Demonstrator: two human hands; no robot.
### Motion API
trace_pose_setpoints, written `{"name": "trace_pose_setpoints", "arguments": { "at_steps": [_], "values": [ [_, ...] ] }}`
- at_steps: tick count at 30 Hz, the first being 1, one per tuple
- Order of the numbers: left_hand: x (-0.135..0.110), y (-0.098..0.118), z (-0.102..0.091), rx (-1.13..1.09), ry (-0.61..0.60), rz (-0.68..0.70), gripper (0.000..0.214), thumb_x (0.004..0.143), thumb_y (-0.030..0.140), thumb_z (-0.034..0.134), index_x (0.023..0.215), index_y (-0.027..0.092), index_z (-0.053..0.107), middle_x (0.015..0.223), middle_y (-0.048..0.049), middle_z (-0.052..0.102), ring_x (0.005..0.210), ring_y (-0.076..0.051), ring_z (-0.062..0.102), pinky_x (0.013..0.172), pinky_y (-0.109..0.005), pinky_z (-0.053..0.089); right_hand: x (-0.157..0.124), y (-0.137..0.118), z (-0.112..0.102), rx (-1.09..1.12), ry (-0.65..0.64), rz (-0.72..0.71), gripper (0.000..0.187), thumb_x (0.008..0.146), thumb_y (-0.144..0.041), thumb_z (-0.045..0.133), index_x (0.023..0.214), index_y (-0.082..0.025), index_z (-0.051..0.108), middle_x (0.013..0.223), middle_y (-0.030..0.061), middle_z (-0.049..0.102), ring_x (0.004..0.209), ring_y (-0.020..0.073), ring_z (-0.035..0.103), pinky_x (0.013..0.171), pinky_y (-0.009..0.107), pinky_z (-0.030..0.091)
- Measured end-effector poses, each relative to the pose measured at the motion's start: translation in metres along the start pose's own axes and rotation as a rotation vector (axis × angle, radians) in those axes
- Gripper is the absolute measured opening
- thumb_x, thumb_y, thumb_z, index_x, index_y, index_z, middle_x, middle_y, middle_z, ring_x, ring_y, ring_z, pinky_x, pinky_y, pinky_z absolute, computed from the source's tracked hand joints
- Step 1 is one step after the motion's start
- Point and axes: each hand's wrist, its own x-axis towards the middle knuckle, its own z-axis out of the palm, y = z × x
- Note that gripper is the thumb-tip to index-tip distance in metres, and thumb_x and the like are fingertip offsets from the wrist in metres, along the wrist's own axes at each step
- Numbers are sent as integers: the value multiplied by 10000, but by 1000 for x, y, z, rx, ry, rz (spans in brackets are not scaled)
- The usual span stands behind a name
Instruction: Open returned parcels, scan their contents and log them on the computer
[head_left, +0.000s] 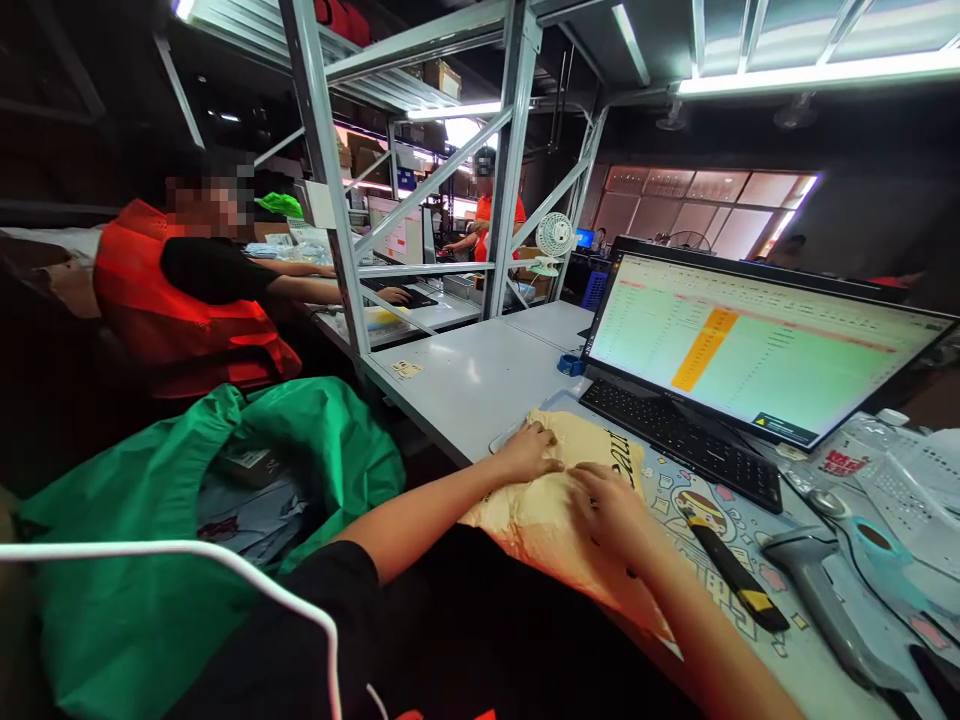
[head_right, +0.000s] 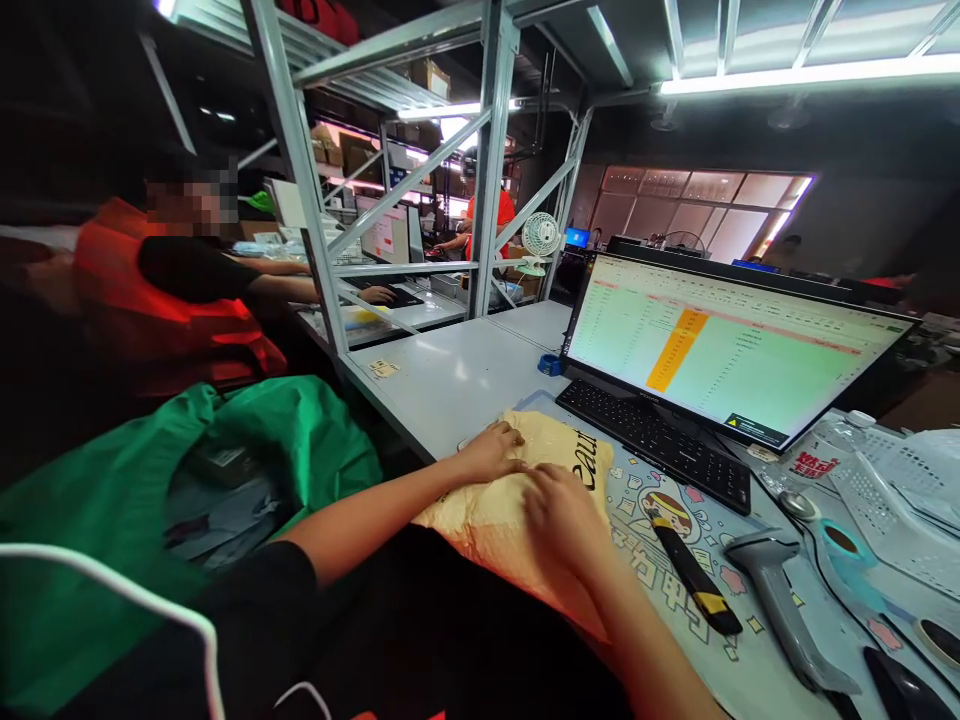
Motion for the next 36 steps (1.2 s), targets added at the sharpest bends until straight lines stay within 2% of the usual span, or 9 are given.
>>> {"name": "trace_pose_setpoints", "arguments": {
  "at_steps": [2,5,10,17,20,24,27,32,36],
  "values": [
    [-1,-1,5,-18,1,15,318,924,402,749,1137,167,733,1248,-159,679,1267,-354,604,1104,-462,479,15,-27,13,-56,-145,-10,410,1048,-299,432,1268,-151,746,1394,161,703,1288,313,646,1154,465,463],
    [-3,-3,8,-73,21,30,130,960,303,671,960,183,720,1099,-104,719,1131,-290,654,1018,-406,511,23,-36,25,-122,-224,44,462,1048,-291,426,1380,-98,683,1523,188,617,1381,330,577,1190,472,411],
    [7,3,10,-197,119,-31,133,946,251,624,833,185,648,879,-33,729,872,-206,669,835,-330,540,24,-24,23,-182,-204,67,630,1017,-318,443,1584,-48,494,1694,201,419,1470,367,464,1202,509,381],
    [18,22,10,-318,197,-65,131,905,222,648,793,203,583,782,-18,683,771,-191,638,764,-334,537,27,-26,16,-212,-176,119,707,990,-375,485,1625,-67,432,1636,193,498,1304,380,560,1130,509,418],
    [20,20,9,-352,161,-51,130,894,247,656,810,199,569,790,-8,659,788,-183,628,779,-332,544,22,-24,15,-197,-182,141,702,1015,-396,478,1633,-71,408,1509,210,601,1301,357,556,1134,476,392],
    [21,5,2,-357,39,-6,182,863,338,681,819,187,591,774,-3,652,770,-173,618,737,-301,536,6,-20,19,-186,-151,157,487,1072,-416,418,1412,-161,655,1320,162,667,1250,322,549,1115,458,376],
    [18,-3,-6,-307,-18,24,238,889,413,648,894,176,646,824,-28,694,792,-190,635,757,-310,536,-5,-20,23,-189,-100,166,457,1094,-415,391,1314,-176,711,1277,148,655,1241,307,530,1124,449,357],
    [18,7,-6,-28,-38,80,383,871,423,735,1151,168,680,1201,-109,717,1074,-267,671,964,-358,514,-4,-23,24,-175,-90,212,509,1076,-420,431,1424,-92,604,1343,182,651,1288,327,511,1150,456,343],
    [26,16,6,169,-87,59,291,922,293,669,1175,150,682,1253,-159,712,1176,-327,652,1014,-392,489,7,-25,18,-188,-159,259,552,1067,-423,412,1438,-48,575,1374,214,660,1298,338,554,1142,446,373]
  ]
}}
